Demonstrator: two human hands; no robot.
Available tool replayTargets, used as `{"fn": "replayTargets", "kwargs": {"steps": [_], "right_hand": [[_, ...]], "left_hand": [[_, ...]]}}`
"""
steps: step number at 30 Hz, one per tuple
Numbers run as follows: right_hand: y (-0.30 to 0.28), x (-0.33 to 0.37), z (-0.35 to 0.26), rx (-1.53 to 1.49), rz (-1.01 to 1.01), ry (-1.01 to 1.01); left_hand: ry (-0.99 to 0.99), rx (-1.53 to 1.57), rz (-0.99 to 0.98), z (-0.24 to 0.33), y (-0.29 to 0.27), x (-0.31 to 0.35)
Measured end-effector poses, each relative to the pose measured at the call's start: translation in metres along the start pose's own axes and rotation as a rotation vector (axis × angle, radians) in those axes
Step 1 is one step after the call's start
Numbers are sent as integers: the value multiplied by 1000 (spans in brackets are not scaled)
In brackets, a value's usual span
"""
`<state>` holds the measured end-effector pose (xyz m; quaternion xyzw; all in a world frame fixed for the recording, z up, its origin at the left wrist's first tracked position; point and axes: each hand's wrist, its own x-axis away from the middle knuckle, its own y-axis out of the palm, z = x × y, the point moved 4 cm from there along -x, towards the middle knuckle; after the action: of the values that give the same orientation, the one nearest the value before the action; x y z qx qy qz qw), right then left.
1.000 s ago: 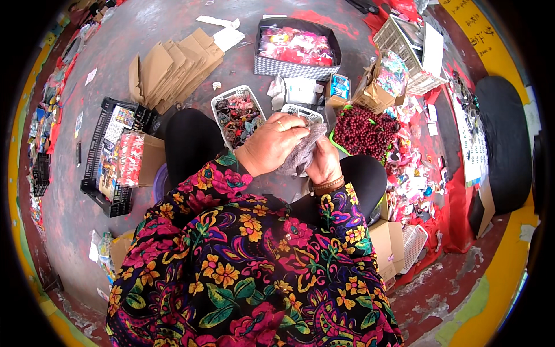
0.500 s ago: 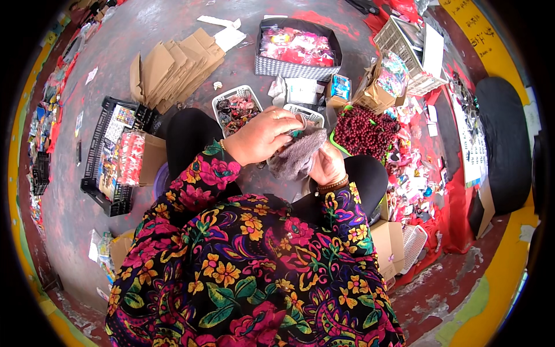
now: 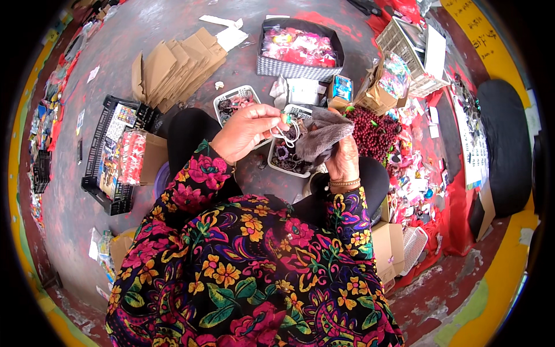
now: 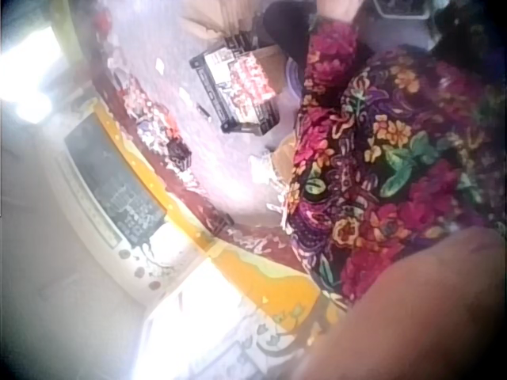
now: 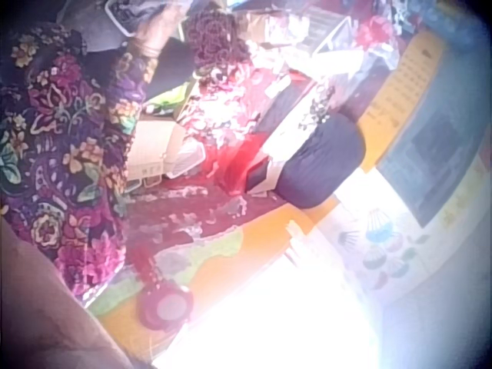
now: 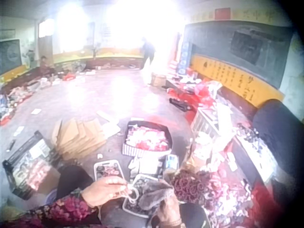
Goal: The person sits on the floor and sorts small hair accessories from a white basket into clear plastic bags. They pick up items one by one, place them into bags, and occasionally set the bags down or adjust the basket.
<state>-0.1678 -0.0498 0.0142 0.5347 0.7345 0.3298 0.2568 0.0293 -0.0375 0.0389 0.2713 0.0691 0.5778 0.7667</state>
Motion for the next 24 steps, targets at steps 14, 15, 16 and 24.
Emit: {"fn": "replayTargets", "kwargs": {"steps": [14,15,16,24], "right_hand": [[24,12,19,718,-164,-152],[21,13,20,644,-126,-115],[15,15,23,568,-88,-79],[6,4,31,52,110,187]], "left_hand": [[-37,-90,-129,-36,35,1],[-16,-150,-127,-36,36,1],[5,-210,-125,-36,39,2],[-47,141,-63,-33,32,0]]}}
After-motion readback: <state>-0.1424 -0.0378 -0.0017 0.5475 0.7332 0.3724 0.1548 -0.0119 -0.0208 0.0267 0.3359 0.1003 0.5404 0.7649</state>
